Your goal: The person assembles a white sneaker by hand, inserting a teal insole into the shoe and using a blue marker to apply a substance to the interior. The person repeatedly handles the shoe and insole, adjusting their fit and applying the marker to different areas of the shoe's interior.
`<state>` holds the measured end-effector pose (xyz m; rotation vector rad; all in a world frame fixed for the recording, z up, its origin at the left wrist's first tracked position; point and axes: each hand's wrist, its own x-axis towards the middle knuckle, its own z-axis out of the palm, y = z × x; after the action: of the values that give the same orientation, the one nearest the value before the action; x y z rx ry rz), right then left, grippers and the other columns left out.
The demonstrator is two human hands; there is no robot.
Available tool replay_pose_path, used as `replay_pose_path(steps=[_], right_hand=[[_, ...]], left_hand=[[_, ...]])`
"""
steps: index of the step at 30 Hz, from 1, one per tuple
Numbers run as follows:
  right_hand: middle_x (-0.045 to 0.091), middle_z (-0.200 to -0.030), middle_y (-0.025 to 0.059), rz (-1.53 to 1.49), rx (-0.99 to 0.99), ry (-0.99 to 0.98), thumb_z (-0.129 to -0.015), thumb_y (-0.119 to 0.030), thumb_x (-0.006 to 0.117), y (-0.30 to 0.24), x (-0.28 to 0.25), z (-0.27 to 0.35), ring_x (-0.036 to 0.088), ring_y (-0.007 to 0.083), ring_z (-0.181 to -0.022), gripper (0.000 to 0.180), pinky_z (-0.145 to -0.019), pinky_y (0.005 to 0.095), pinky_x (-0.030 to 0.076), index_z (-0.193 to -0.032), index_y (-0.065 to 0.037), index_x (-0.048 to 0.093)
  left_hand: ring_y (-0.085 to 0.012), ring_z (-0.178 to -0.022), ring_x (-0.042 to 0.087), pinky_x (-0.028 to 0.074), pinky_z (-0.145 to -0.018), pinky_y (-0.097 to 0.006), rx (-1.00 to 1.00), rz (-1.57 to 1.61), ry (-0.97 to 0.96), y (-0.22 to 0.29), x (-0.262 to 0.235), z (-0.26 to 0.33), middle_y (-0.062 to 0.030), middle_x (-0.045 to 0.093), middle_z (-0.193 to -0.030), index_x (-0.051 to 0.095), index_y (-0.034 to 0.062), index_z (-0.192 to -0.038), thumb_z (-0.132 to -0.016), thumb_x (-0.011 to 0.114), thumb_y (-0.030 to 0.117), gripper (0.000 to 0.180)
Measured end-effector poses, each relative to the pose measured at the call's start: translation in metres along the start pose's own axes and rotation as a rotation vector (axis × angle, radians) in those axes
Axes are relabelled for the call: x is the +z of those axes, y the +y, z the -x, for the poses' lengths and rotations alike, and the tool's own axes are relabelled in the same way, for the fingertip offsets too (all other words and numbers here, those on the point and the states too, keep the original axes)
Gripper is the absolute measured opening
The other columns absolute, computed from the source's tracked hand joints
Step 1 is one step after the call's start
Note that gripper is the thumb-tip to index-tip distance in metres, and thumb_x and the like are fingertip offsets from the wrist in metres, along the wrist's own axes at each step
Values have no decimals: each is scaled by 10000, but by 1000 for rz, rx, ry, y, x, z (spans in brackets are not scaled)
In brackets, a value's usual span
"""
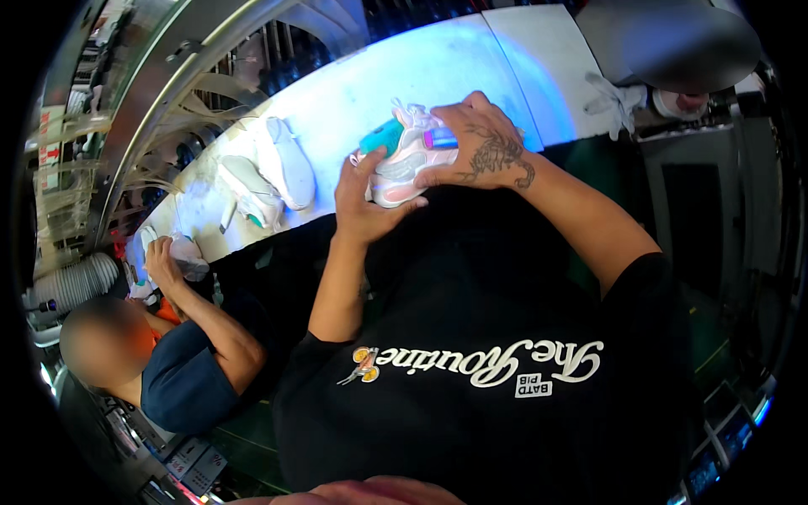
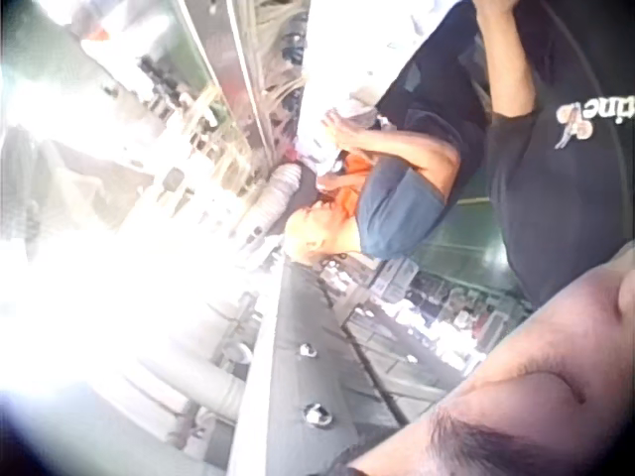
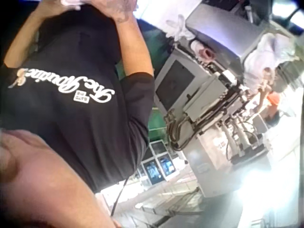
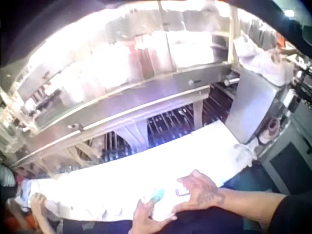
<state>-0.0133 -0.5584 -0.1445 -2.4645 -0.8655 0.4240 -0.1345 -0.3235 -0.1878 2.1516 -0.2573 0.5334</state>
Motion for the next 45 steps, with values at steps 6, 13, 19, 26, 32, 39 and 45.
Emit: replay_pose_path(steps=[6, 13, 19, 26, 32, 39, 45], right_hand=[[618, -1485, 179, -121, -23, 177, -702, -803, 876, 8, 13, 21, 512, 355, -1347, 1224, -1159, 479, 453, -1545, 7, 514], [643, -1424, 187, -309, -14, 295, -712, -753, 899, 22, 17, 27, 535, 352, -1298, 1166, -1130, 461, 460, -1508, 19, 537], [668, -1381, 194, -345, -15, 433, -738, -677, 920, 23, 20, 29, 567, 369, -1231, 1052, -1069, 471, 486, -1454, 15, 580], [557, -1464, 270, -552, -9, 399, -733, -711, 916, 34, 2, 37, 503, 447, -1381, 1151, -1205, 534, 405, -1533, 9, 508], [582, -1534, 202, -918, 162, 67, -798, -469, 967, 61, -52, 73, 572, 323, -1431, 1061, -1165, 443, 494, -1620, -39, 453], [629, -1460, 103, -1497, 71, 249, -858, -292, 885, 122, -29, 113, 599, 219, -1347, 841, -1111, 398, 510, -1566, -28, 515], [688, -1273, 87, -1306, 374, 219, -973, -266, 826, 145, -27, 136, 664, 171, -1023, 662, -861, 327, 575, -1516, -8, 547]], left_hand=[[-455, -1178, 674, 582, -970, -505, 69, -115, -107, 29, -4, -39, -252, 671, -1304, 682, 92, -1318, -566, 1088, 341, 890], [-417, -1108, 706, 619, -879, -460, 76, -259, -180, 58, 4, -64, -228, 679, -1238, 721, 98, -1252, -582, 1071, 289, 780], [-430, -1033, 708, 601, -848, -489, -66, -400, -232, 81, 12, -72, -224, 688, -1145, 726, 87, -1263, -635, 1044, 247, 722], [-487, -967, 723, 630, -782, -513, -20, -474, -426, 111, 22, -103, -313, 646, -1194, 694, 142, -1378, -752, 946, 312, 696], [-400, -974, 717, 612, -785, -466, 277, -438, -443, 135, 64, -123, -221, 688, -1185, 648, 185, -1474, -741, 920, 251, 785], [-404, -1235, 648, 530, -1067, -517, 405, 143, -366, 74, 136, -139, -205, 636, -1446, 549, 184, -1600, -693, 1001, 357, 1028], [-516, -1380, 573, 511, -1135, -544, 158, 57, -510, 43, 143, -123, -312, 477, -1594, 490, 235, -1655, -706, 977, 348, 1072]])
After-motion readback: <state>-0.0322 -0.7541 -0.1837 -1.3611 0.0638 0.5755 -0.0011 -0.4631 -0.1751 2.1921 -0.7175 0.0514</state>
